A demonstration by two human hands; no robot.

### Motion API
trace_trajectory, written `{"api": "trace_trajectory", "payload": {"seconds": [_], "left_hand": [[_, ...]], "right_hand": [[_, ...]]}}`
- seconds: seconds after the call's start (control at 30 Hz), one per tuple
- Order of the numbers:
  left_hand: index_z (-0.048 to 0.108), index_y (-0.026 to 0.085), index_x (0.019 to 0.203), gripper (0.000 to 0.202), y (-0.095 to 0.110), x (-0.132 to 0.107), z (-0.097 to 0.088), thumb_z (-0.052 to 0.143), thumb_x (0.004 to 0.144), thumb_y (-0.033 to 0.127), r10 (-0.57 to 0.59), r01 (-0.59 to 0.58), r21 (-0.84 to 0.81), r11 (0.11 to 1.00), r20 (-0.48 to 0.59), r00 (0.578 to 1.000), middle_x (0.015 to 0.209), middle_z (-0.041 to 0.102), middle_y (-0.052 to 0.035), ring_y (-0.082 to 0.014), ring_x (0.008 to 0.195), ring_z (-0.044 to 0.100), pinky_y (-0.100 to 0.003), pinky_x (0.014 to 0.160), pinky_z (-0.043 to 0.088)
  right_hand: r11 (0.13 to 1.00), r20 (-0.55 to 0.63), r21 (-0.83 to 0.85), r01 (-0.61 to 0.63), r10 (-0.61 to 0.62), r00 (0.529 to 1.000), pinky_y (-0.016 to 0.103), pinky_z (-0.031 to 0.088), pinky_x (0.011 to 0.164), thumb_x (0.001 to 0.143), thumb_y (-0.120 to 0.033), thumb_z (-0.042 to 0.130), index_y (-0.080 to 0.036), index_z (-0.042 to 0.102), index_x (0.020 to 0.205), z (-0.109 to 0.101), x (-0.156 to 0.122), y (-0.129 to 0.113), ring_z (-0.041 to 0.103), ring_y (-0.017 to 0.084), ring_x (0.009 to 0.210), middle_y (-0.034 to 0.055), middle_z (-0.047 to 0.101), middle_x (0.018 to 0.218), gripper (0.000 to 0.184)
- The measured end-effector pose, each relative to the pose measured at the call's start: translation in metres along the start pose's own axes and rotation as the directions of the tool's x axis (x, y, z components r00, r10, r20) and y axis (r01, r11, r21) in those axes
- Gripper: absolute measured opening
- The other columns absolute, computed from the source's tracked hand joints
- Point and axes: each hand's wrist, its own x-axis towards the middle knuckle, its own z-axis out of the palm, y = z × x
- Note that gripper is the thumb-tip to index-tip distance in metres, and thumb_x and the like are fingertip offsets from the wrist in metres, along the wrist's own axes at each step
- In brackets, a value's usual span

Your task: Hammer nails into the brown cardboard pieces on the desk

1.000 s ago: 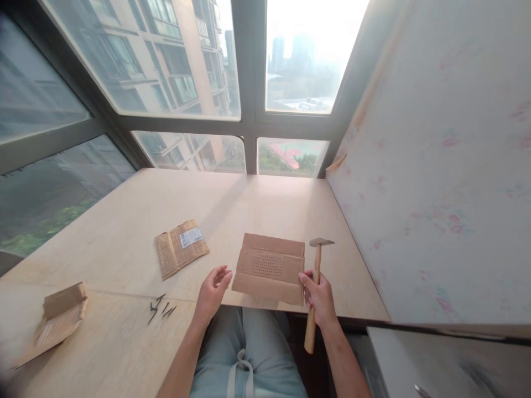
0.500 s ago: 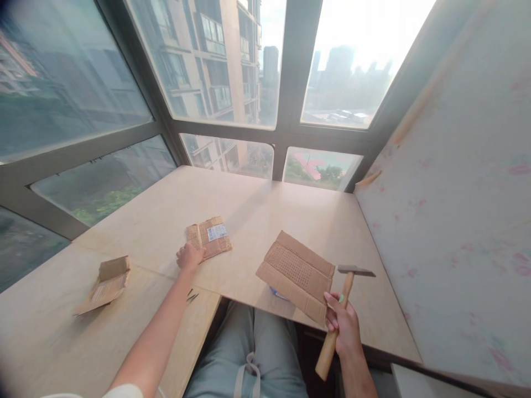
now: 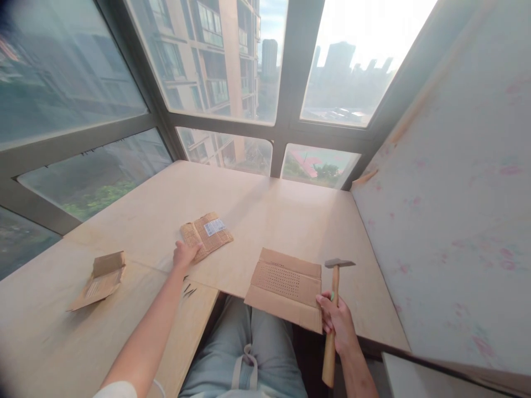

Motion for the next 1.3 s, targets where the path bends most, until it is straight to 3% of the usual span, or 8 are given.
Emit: {"api": "trace_trajectory", "payload": {"seconds": [0.17, 0.27, 0.33, 0.47, 0.57, 0.73, 1.0, 1.3], "left_hand": [[0.032, 0.002, 0.137, 0.073, 0.015, -0.040, -0.003, 0.055, 0.085, 0.046, 0.131, -0.140, -0.027, 0.990, -0.216, 0.967, 0.131, 0.043, -0.0325, -0.0405, 0.125, 0.046, -0.049, 0.096, 0.044], [0.045, 0.008, 0.131, 0.052, 0.035, -0.092, 0.001, 0.050, 0.089, 0.038, 0.457, -0.490, -0.041, 0.871, -0.300, 0.837, 0.127, 0.052, -0.0229, -0.0320, 0.128, 0.044, -0.044, 0.105, 0.038], [0.055, 0.015, 0.123, 0.039, 0.051, -0.133, 0.010, 0.047, 0.092, 0.037, 0.710, -0.742, -0.098, 0.664, -0.229, 0.666, 0.124, 0.057, -0.0155, -0.0273, 0.124, 0.048, -0.042, 0.108, 0.037], [0.059, 0.021, 0.122, 0.035, 0.074, -0.200, 0.037, 0.050, 0.092, 0.038, 0.979, -0.961, -0.191, 0.201, 0.066, 0.192, 0.132, 0.057, -0.0112, -0.0267, 0.132, 0.042, -0.044, 0.106, 0.038], [0.056, 0.021, 0.128, 0.044, 0.079, -0.223, 0.058, 0.052, 0.091, 0.044, 0.966, -0.981, -0.181, 0.067, 0.258, 0.018, 0.140, 0.051, -0.0125, -0.0294, 0.138, 0.036, -0.048, 0.107, 0.035], [0.051, 0.021, 0.135, 0.051, 0.066, -0.233, 0.072, 0.047, 0.092, 0.049, 0.935, -0.994, -0.077, 0.080, 0.350, 0.048, 0.149, 0.040, -0.0142, -0.0315, 0.141, 0.030, -0.055, 0.113, 0.023], [0.047, 0.021, 0.139, 0.056, 0.048, -0.245, 0.074, 0.041, 0.093, 0.051, 0.944, -0.987, 0.012, 0.161, 0.290, 0.158, 0.151, 0.038, -0.0145, -0.0325, 0.141, 0.029, -0.058, 0.113, 0.021], [0.049, 0.022, 0.138, 0.056, 0.053, -0.249, 0.079, 0.038, 0.093, 0.054, 0.937, -0.980, 0.064, 0.189, 0.286, 0.199, 0.149, 0.040, -0.0126, -0.0313, 0.140, 0.031, -0.057, 0.113, 0.021]], "right_hand": [[0.998, 0.048, -0.055, 0.014, -0.011, 0.999, 0.012, 0.021, 0.026, 0.056, -0.044, 0.083, -0.020, 0.049, 0.086, -0.002, -0.001, -0.004, 0.022, 0.001, 0.030, -0.0157, 0.034, 0.040, 0.051], [0.997, 0.059, -0.071, 0.021, -0.017, 0.998, 0.012, 0.021, 0.026, 0.058, -0.045, 0.081, -0.020, 0.048, 0.086, -0.003, 0.001, -0.004, 0.022, 0.002, 0.030, -0.0158, 0.034, 0.039, 0.050], [0.997, 0.073, -0.072, 0.027, -0.021, 0.997, 0.013, 0.021, 0.026, 0.060, -0.044, 0.080, -0.020, 0.048, 0.087, -0.003, 0.002, -0.003, 0.022, 0.002, 0.030, -0.0158, 0.034, 0.039, 0.049], [0.997, 0.103, -0.067, 0.025, -0.018, 0.995, 0.013, 0.021, 0.026, 0.061, -0.043, 0.079, -0.020, 0.047, 0.089, -0.004, 0.004, 0.001, 0.021, 0.002, 0.030, -0.0159, 0.034, 0.040, 0.048], [0.998, 0.123, -0.066, -0.002, 0.010, 0.992, 0.013, 0.020, 0.026, 0.062, -0.042, 0.078, -0.021, 0.047, 0.088, -0.004, 0.003, 0.002, 0.021, 0.002, 0.029, -0.0162, 0.033, 0.038, 0.046], [0.997, 0.126, -0.069, -0.042, 0.051, 0.991, 0.013, 0.019, 0.025, 0.058, -0.042, 0.078, -0.021, 0.046, 0.085, -0.001, 0.001, 0.002, 0.020, 0.002, 0.028, -0.0166, 0.032, 0.037, 0.047], [0.986, 0.096, -0.151, -0.063, 0.078, 0.992, 0.013, 0.023, 0.025, 0.064, -0.056, 0.074, -0.020, 0.050, 0.087, -0.001, 0.006, 0.005, 0.021, 0.003, 0.029, -0.0155, 0.033, 0.036, 0.049], [0.983, 0.083, -0.180, -0.036, 0.051, 0.995, 0.014, 0.023, 0.025, 0.064, -0.058, 0.072, -0.019, 0.051, 0.079, -0.002, 0.011, 0.011, 0.023, 0.003, 0.030, -0.0134, 0.034, 0.041, 0.046]]}}
